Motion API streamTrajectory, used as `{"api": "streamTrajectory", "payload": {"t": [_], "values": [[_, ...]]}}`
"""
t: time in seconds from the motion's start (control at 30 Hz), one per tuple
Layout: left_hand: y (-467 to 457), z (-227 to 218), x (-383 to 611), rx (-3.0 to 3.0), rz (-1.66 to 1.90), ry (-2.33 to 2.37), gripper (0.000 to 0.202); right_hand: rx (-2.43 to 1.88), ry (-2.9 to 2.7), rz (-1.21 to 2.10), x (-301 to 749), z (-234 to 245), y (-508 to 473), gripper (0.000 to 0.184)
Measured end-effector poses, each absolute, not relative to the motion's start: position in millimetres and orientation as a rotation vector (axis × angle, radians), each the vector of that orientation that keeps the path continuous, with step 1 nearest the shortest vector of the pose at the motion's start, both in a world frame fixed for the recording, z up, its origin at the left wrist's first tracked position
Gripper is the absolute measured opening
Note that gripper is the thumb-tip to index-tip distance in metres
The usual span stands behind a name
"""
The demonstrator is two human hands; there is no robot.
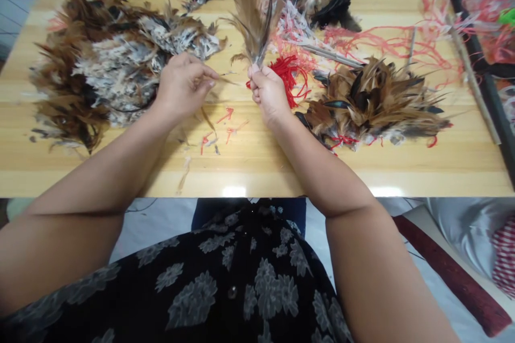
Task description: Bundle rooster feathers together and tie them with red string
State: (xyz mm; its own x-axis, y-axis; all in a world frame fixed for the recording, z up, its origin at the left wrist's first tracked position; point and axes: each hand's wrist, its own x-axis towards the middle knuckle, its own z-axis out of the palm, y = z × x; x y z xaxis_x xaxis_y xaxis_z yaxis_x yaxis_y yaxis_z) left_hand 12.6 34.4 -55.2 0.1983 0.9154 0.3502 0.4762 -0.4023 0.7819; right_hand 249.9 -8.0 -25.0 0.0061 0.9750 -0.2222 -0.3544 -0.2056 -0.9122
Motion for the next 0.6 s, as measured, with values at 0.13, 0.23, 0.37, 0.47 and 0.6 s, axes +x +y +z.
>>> {"api": "streamTrajectory", "payload": {"t": [0.13,0.23,0.37,0.47,0.6], "values": [[52,-49,13,2.034,0.983,1.292,0.024,-1.087,-0.795,1.481,248,-27,-7,0.037],[72,-50,9,1.984,0.915,1.391,0.028,-1.083,-0.787,1.478,247,-26,-6,0.038],[95,-55,7,2.033,0.787,1.424,0.040,-1.082,-0.806,1.457,247,-29,-5,0.041],[100,-60,10,2.083,0.757,1.422,0.052,-1.074,-0.857,1.424,245,-37,-1,0.044],[99,-68,10,1.904,0.963,1.358,0.061,-1.077,-0.925,1.372,241,-48,5,0.047]]}}
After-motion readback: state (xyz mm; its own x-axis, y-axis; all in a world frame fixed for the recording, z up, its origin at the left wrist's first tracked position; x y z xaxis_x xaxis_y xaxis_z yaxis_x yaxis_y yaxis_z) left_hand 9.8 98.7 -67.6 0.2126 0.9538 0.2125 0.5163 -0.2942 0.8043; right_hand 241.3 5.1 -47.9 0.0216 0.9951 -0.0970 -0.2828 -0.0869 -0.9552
